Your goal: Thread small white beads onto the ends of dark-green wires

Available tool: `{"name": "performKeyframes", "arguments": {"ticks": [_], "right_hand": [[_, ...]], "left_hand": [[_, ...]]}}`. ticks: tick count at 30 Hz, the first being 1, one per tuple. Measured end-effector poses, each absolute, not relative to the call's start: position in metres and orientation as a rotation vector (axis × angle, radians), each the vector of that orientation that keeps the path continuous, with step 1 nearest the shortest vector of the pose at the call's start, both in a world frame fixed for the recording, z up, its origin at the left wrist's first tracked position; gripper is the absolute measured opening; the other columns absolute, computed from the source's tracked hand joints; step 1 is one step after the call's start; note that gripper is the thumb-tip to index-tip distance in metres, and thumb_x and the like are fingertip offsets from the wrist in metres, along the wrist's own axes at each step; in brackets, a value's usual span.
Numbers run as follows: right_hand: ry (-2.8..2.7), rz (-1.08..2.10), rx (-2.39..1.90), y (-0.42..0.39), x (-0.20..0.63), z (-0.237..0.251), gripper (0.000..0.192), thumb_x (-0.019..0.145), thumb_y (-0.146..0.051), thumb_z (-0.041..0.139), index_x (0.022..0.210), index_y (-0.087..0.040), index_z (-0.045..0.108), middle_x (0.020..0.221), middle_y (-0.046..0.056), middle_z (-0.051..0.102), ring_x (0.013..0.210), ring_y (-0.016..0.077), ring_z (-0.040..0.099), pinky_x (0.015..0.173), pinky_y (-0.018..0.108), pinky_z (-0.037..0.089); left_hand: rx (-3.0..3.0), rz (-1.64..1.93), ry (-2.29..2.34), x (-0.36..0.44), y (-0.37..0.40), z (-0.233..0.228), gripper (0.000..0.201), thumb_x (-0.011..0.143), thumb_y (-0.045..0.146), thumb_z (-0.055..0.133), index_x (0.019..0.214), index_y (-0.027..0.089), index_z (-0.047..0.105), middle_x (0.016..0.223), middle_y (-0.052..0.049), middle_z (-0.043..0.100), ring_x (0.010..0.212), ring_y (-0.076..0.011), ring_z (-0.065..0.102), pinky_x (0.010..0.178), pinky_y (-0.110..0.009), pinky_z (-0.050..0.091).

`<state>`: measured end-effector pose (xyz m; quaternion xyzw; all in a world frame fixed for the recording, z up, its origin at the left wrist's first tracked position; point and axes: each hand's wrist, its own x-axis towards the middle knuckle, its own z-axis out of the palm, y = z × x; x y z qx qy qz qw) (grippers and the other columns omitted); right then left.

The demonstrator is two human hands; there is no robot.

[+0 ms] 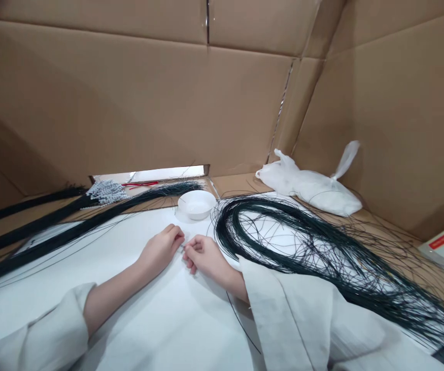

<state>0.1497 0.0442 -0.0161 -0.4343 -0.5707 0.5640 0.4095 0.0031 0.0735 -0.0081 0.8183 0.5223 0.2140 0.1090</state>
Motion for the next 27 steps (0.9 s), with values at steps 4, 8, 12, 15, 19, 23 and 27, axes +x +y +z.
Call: {"name": "performKeyframes", "arguments": {"ticks": [4,8,12,15,19,23,27], "right_hand": [[-1.472,1.389,-1.131,0.044,0.150,-0.017,0.015,0.074,-0.026,0.054,0.066,-0.014,0.049,0.056,-0.001,0.055,0.038,0.0062,0.048,0.037,0.018,0.040],[-1.476,1.411,-1.115,0.036,0.148,-0.012,0.012,0.075,-0.023,0.051,0.066,-0.015,0.048,0.052,-0.003,0.053,0.037,0.0055,0.046,0.037,0.017,0.038],[-1.493,1.438,-1.075,0.027,0.145,-0.008,0.006,0.073,-0.018,0.050,0.068,-0.014,0.049,0.054,-0.003,0.052,0.043,0.0063,0.050,0.043,0.017,0.040],[-1.522,1.455,-1.067,0.025,0.143,-0.008,0.004,0.072,-0.014,0.051,0.067,-0.014,0.049,0.057,-0.001,0.054,0.049,0.0072,0.052,0.048,0.017,0.041],[-1.534,1.489,-1.075,0.027,0.144,-0.012,0.003,0.072,-0.016,0.052,0.070,-0.015,0.049,0.062,0.001,0.057,0.050,0.0074,0.052,0.048,0.018,0.041],[-1.529,1.468,-1.133,0.028,0.144,-0.015,0.004,0.070,-0.015,0.051,0.067,-0.015,0.049,0.059,0.000,0.056,0.048,0.0078,0.051,0.046,0.019,0.040],[-1.535,1.471,-1.143,0.028,0.143,-0.013,0.004,0.069,-0.014,0.049,0.065,-0.015,0.048,0.055,-0.001,0.055,0.047,0.0081,0.050,0.045,0.019,0.038]], "left_hand": [[2.385,0.691,1.500,0.000,0.067,-0.006,0.015,0.082,0.021,0.039,0.077,0.018,0.053,0.080,-0.004,0.058,0.070,-0.0164,0.056,0.061,-0.026,0.038],[1.902,0.908,1.318,-0.006,0.049,-0.006,0.015,0.081,0.028,0.042,0.076,0.017,0.051,0.071,-0.002,0.058,0.062,-0.0133,0.054,0.055,-0.023,0.040],[1.431,0.933,1.159,-0.009,0.024,-0.006,0.016,0.078,0.031,0.048,0.074,0.015,0.051,0.066,0.000,0.056,0.051,-0.0093,0.049,0.051,-0.022,0.038],[1.383,0.941,1.120,-0.010,0.014,-0.003,0.015,0.079,0.029,0.050,0.075,0.015,0.053,0.065,0.001,0.055,0.054,-0.0089,0.048,0.055,-0.021,0.038],[1.412,0.898,1.082,-0.010,0.016,0.001,0.017,0.080,0.030,0.049,0.080,0.014,0.056,0.066,0.000,0.055,0.057,-0.0100,0.048,0.058,-0.022,0.039],[1.396,0.858,1.110,-0.011,0.018,0.001,0.018,0.081,0.028,0.046,0.085,0.014,0.058,0.067,-0.001,0.056,0.060,-0.0110,0.049,0.061,-0.023,0.039],[1.376,0.857,1.121,-0.011,0.017,0.001,0.017,0.081,0.026,0.047,0.086,0.014,0.059,0.067,-0.001,0.056,0.061,-0.0110,0.050,0.062,-0.023,0.040]]}}
